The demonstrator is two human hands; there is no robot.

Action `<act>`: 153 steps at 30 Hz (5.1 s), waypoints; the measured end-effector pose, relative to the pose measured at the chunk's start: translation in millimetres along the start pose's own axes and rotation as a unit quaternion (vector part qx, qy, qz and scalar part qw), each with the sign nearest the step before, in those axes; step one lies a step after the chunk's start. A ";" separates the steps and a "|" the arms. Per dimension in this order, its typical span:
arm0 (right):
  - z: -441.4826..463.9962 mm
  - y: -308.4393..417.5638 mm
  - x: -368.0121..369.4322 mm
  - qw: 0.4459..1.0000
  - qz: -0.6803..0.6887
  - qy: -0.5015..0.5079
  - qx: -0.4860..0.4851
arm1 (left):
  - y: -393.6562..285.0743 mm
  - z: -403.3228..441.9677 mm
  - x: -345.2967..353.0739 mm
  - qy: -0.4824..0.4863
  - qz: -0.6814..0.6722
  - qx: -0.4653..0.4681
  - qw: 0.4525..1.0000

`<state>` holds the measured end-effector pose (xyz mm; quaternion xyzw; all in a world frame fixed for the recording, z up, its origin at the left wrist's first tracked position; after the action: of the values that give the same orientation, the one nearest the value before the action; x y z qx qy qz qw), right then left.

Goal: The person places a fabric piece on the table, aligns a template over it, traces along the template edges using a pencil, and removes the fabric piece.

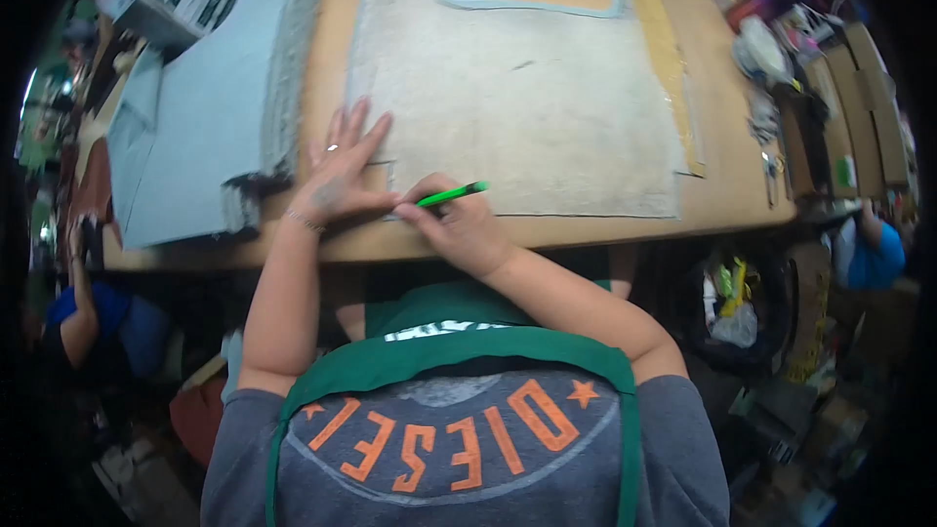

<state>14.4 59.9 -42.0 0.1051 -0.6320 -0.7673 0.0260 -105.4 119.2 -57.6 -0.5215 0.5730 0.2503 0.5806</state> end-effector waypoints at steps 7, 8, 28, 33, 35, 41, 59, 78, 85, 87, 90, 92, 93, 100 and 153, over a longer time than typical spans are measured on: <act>-2.5 8.7 0.0 0.999 -0.022 0.011 -0.038 | -3.6 1.1 -0.7 0.004 0.002 0.001 1.000; -2.7 11.7 -3.7 0.998 -0.027 0.008 -0.050 | -3.7 0.9 -0.6 0.007 0.000 0.001 1.000; -153.8 0.8 -347.6 0.937 -0.028 -0.346 0.033 | -21.4 6.6 -10.9 0.048 0.023 -0.010 0.999; -122.9 -17.8 -329.5 0.924 0.037 -0.380 -0.003 | -128.4 19.1 -23.5 -0.050 0.040 0.193 0.979; -115.7 -28.1 -329.6 0.923 0.009 -0.385 -0.017 | -197.2 25.1 -6.1 -0.030 0.020 0.302 0.953; -110.1 -22.0 -321.7 0.923 -0.068 -0.378 -0.016 | -332.3 32.3 54.3 0.001 -0.002 0.428 0.904; -114.1 17.8 -297.9 0.892 -0.314 -0.318 -0.067 | -335.4 40.3 74.7 -0.026 0.002 0.420 0.907; -157.2 58.2 -283.2 0.927 -0.244 -0.286 -0.019 | -324.7 47.1 64.1 -0.016 -0.121 0.403 0.907; -138.9 29.0 -293.0 0.937 -0.123 -0.326 0.010 | -213.0 71.4 2.2 -0.082 -0.470 0.245 0.844; -123.9 10.5 -286.3 0.953 -0.079 -0.289 0.049 | -174.4 60.4 -12.8 -0.131 -0.310 0.227 0.914; -95.6 -5.3 -285.3 0.954 -0.090 -0.283 0.051 | -133.0 47.1 -12.2 -0.160 -0.069 0.104 0.979; -79.0 -10.5 -305.1 0.942 -0.142 -0.303 0.023 | -107.4 37.1 -8.9 -0.160 0.016 0.031 0.987; -72.5 -13.8 -319.6 0.935 -0.132 -0.326 0.042 | -98.7 36.2 -1.1 -0.158 0.021 0.018 0.987; -17.3 -33.0 -394.1 0.757 -0.560 -0.321 0.098 | -93.4 36.5 4.4 -0.145 0.032 -0.003 0.989; 83.4 -63.9 -413.2 0.857 -0.346 -0.309 0.226 | -233.2 336.1 -3.6 -0.108 0.063 0.069 0.990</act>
<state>407.6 224.4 -36.4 0.0779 -0.6862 -0.5562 -0.4623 236.8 343.0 -47.4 -0.4132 0.5544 0.3009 0.6568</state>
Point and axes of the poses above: each hand's wrist, its own z-axis towards the middle knuckle, its own x-axis out of the palm, y = z × x, the point moved 10 cm from there along z, towards the middle knuckle, and after that the axes turned 1 degree about -z, right-handed, at the moved point
